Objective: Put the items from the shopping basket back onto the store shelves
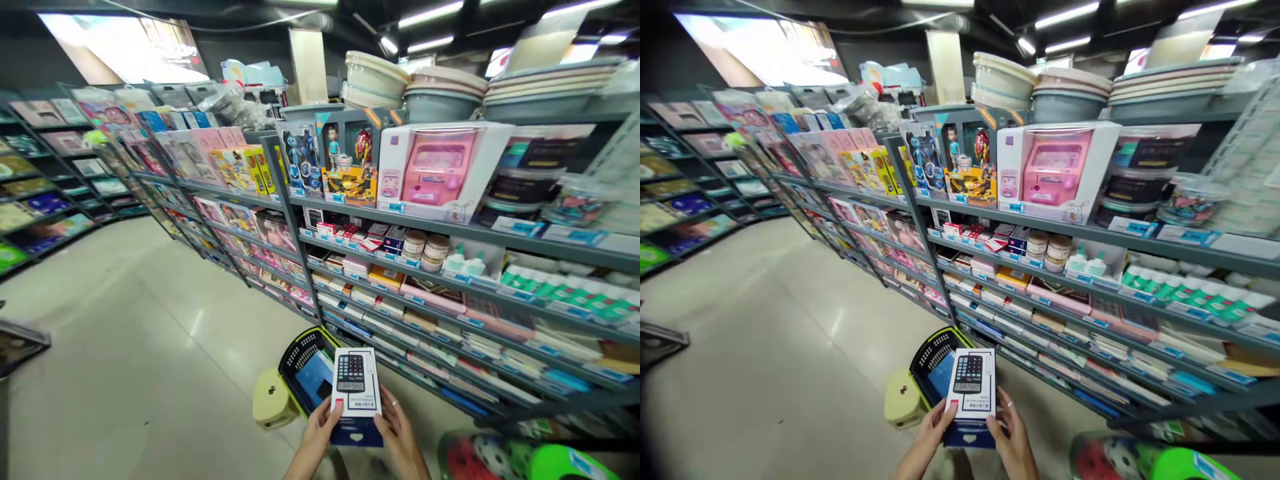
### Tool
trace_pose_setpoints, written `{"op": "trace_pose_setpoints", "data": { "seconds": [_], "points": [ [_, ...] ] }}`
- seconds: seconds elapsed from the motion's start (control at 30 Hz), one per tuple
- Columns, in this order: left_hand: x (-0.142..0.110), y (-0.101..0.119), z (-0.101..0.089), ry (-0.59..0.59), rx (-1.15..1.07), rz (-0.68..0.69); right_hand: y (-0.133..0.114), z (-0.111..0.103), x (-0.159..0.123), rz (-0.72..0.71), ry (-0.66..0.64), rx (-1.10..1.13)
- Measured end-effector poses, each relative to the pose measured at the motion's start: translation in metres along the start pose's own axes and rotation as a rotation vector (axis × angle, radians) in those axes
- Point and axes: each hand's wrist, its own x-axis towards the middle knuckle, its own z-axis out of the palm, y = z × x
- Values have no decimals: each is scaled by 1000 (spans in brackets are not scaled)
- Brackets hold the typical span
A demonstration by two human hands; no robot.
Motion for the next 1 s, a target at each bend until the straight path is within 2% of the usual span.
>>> {"op": "trace_pose_setpoints", "data": {
  "seconds": [0.1,0.2,0.3,0.37,0.43,0.5,0.57,0.63,0.67,0.73,0.77,0.87,0.93,1.0],
  "points": [
    [7,22,-10,55,38,-7,-7,22,8,-16,-48,29],
    [19,62,-27,136,91,19,-22,49,30,-41,-92,38],
    [33,121,-65,195,161,72,-51,77,66,-98,-100,-134],
    [42,171,-99,172,251,83,-79,98,93,-235,-4,-346],
    [52,227,-134,-14,400,53,-114,125,118,-379,50,-518],
    [64,280,-162,-281,586,49,-145,160,139,-429,-48,-610],
    [80,325,-185,-467,757,123,-164,201,156,-374,-263,-667],
    [101,358,-209,-562,856,239,-165,242,171,-245,-439,-709],
    [114,369,-223,-584,852,277,-160,261,178,-168,-488,-713],
    [141,381,-255,-578,717,282,-147,294,190,-51,-502,-644],
    [154,382,-273,-525,605,273,-140,309,196,-29,-468,-577],
    [184,367,-318,-212,257,293,-135,342,214,-99,-226,-389],
    [192,349,-328,-64,128,312,-144,359,228,-164,-21,-350],
    [193,332,-320,-98,77,293,-156,371,242,-219,117,-349]
  ]
}}
